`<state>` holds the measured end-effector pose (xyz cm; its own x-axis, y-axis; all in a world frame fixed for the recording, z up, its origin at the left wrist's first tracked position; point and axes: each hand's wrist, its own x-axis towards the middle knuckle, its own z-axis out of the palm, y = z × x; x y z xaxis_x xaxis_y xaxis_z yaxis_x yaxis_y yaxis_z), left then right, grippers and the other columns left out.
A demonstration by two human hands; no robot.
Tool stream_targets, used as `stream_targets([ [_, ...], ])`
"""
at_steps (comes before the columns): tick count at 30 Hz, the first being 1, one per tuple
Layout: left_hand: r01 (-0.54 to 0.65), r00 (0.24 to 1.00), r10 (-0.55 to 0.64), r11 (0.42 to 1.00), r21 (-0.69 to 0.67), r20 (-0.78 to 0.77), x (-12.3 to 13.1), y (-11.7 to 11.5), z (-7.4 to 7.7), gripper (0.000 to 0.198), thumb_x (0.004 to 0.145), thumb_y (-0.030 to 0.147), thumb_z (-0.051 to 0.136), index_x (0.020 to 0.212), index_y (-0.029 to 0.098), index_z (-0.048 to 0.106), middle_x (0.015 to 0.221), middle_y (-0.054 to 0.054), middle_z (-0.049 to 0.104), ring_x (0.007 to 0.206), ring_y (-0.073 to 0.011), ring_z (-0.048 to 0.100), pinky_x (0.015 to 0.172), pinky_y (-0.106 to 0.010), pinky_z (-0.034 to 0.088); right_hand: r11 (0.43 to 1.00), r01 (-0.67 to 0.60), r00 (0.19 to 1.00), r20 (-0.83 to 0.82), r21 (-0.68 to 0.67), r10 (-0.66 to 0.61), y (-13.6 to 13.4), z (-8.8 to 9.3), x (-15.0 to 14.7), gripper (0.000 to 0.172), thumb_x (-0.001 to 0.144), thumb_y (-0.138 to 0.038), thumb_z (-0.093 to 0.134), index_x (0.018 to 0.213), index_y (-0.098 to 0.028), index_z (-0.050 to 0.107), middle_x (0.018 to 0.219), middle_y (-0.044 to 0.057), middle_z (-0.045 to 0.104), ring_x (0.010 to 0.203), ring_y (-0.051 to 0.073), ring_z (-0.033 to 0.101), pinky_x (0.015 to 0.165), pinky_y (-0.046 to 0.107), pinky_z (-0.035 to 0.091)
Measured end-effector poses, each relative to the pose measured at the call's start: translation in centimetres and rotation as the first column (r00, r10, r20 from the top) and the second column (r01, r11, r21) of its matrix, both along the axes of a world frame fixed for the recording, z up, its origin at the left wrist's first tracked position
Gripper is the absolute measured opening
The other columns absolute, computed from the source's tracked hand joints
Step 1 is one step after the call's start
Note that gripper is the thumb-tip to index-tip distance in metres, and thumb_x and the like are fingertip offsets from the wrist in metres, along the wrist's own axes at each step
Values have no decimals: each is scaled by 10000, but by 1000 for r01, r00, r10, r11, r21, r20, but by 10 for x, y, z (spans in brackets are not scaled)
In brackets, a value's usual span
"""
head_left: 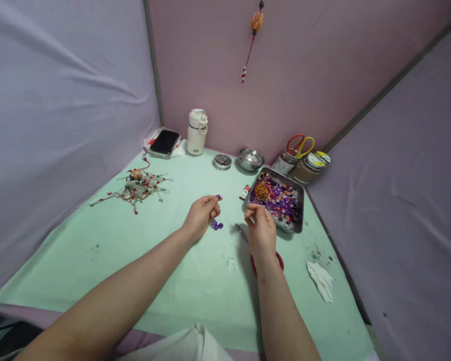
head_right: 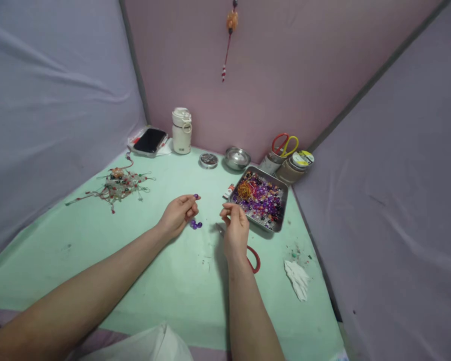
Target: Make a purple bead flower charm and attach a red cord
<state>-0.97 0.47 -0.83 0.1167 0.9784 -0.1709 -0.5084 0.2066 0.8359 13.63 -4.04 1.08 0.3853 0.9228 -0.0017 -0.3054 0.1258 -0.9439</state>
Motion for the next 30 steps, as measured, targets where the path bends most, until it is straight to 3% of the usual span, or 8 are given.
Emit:
stream_targets([
  [2,-33,999,33,999,17,10,-3,3,0,330,704,397,754,833,121,627,558,39,541,468,-39,389,525,-191,396,998,-69,989,-131,-2,68,-1,4,1,349,785,-553,610,825,-206,597,608,-41,529,599,106,485,619,257,424],
  [4,-50,999,50,999,20,21,-6,6,1,331,700,391,758,841,122,627,551,50,531,460,-35,380,552,-200,420,990,-142,964,-226,-7,137,-2,7,2,340,790,-551,611,819,-216,569,506,-85,405,482,86,367,522,229,369],
  [6,-56,998,56,998,14,26,-9,7,4,329,699,386,758,846,123,626,540,58,521,457,-33,380,578,-206,438,985,-172,956,-243,-10,164,-2,9,4,336,797,-545,610,791,-215,544,476,-112,270,430,72,220,442,202,245],
  [9,-76,997,76,997,14,35,-12,8,6,325,704,382,755,857,123,630,529,65,509,455,-28,374,608,-204,449,987,-154,972,-186,-36,145,-1,10,5,350,776,-544,634,782,-211,529,511,-114,220,442,70,165,427,205,165],
  [16,-122,992,122,993,-7,38,-16,11,8,326,692,368,771,850,123,624,534,70,476,462,-26,378,603,-196,434,997,71,996,-50,-41,-73,-1,14,12,297,814,-501,554,797,-205,538,570,-89,333,482,73,254,456,210,217],
  [20,-125,992,125,992,-11,6,-18,14,4,313,710,377,746,854,133,615,555,64,478,456,-28,368,504,-167,347,992,130,991,17,1,-130,2,12,16,247,794,-441,591,779,-197,553,542,-95,335,468,63,265,460,204,228],
  [25,-103,994,104,994,19,-33,-19,17,-1,320,708,391,730,847,132,602,556,57,475,428,-27,310,433,-164,214,994,96,992,-91,43,-92,5,9,22,272,720,-399,702,849,-184,597,586,-81,478,502,54,399,512,197,370],
  [30,-121,991,120,992,-20,-55,-23,21,0,339,679,364,745,864,114,612,549,59,469,416,-21,287,414,-163,176,981,196,949,-255,16,-185,8,14,39,206,714,-318,716,823,-180,609,642,-58,585,562,65,533,616,231,512],
])
